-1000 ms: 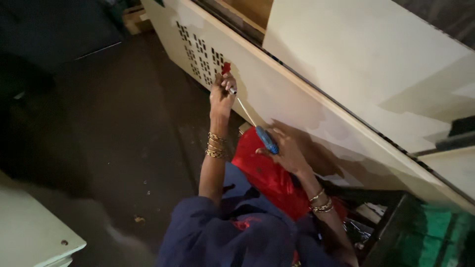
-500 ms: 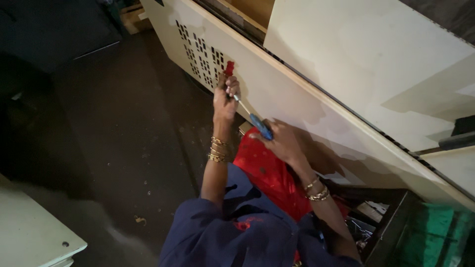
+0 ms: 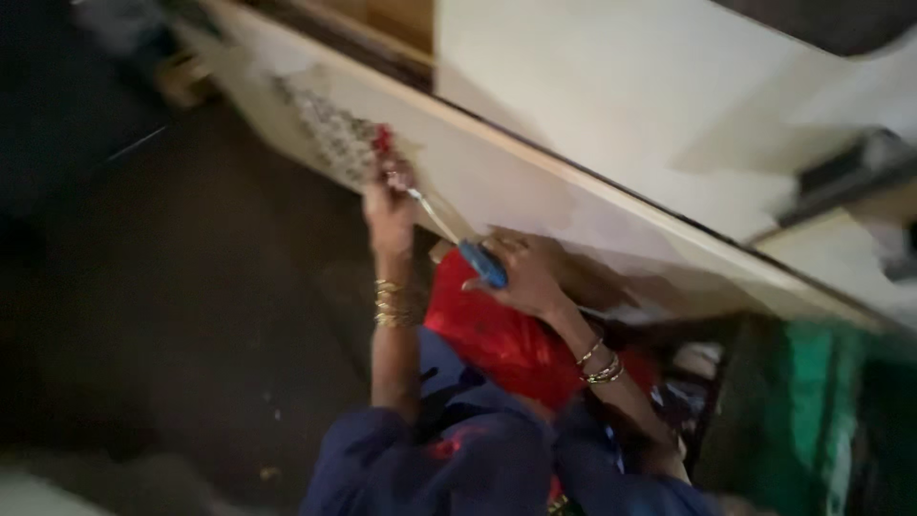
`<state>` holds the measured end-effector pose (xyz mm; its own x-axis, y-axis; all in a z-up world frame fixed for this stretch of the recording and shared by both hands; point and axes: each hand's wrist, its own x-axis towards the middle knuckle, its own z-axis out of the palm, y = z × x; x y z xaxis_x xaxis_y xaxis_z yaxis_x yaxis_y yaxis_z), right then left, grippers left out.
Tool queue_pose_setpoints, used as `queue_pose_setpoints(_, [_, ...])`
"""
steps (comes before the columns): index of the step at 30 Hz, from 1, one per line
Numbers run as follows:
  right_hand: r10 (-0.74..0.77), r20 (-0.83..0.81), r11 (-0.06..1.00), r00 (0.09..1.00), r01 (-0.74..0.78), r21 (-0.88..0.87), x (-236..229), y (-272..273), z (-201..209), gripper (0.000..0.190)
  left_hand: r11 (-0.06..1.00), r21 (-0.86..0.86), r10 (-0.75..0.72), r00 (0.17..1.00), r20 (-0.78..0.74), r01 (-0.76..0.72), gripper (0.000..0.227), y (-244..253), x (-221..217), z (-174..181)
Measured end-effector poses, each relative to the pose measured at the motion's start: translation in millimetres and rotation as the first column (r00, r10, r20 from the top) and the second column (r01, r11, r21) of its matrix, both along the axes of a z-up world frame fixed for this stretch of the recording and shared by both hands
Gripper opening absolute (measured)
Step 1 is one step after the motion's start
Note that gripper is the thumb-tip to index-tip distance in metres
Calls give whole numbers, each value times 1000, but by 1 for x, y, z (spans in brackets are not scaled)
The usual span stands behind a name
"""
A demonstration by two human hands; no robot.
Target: The person sits on the floor and repeatedly measures small metal rods with a digital caliper, wipes them with a cloth, and places them into a green parts bin. The person also opens and closes a machine door to access or return items during the process.
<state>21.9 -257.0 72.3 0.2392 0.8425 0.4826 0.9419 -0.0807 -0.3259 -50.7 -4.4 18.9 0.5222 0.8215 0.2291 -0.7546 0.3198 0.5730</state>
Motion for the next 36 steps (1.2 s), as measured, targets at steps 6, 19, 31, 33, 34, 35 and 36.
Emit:
queue_pose_setpoints(6, [-355, -384, 823, 852, 480, 305, 18, -124, -26, 66, 957, -122, -231, 946, 227, 263, 27, 0, 16, 21])
queue_pose_setpoints(19, [-677, -706, -539, -207, 793, 285, 139, -362, -9, 79, 381, 640, -359, 744, -563, 668, 16, -280, 102, 65])
queue_pose_setpoints(31, [-905, 190, -343, -380, 918, 201, 150, -394, -94, 96, 351, 812, -581, 788, -203, 467, 27, -309, 105, 160])
queue_pose_setpoints(33, [-923, 150, -330, -353, 930, 162, 145, -390, -91, 97, 351, 810, -584, 786, -203, 469, 23, -312, 107, 167])
queue_pose_setpoints(34, [-918, 177, -324, -354, 929, 178, 144, -387, -89, 101, 344, 822, -577, 793, -197, 455, 22, -312, 108, 170])
queue_pose_setpoints(35, [-913, 203, -317, -353, 929, 192, 140, -384, -86, 105, 336, 832, -570, 799, -193, 441, 21, -313, 109, 173])
queue_pose_setpoints(36, [-907, 229, -309, -353, 928, 206, 137, -380, -83, 109, 329, 842, -562, 805, -189, 427, 20, -314, 110, 175])
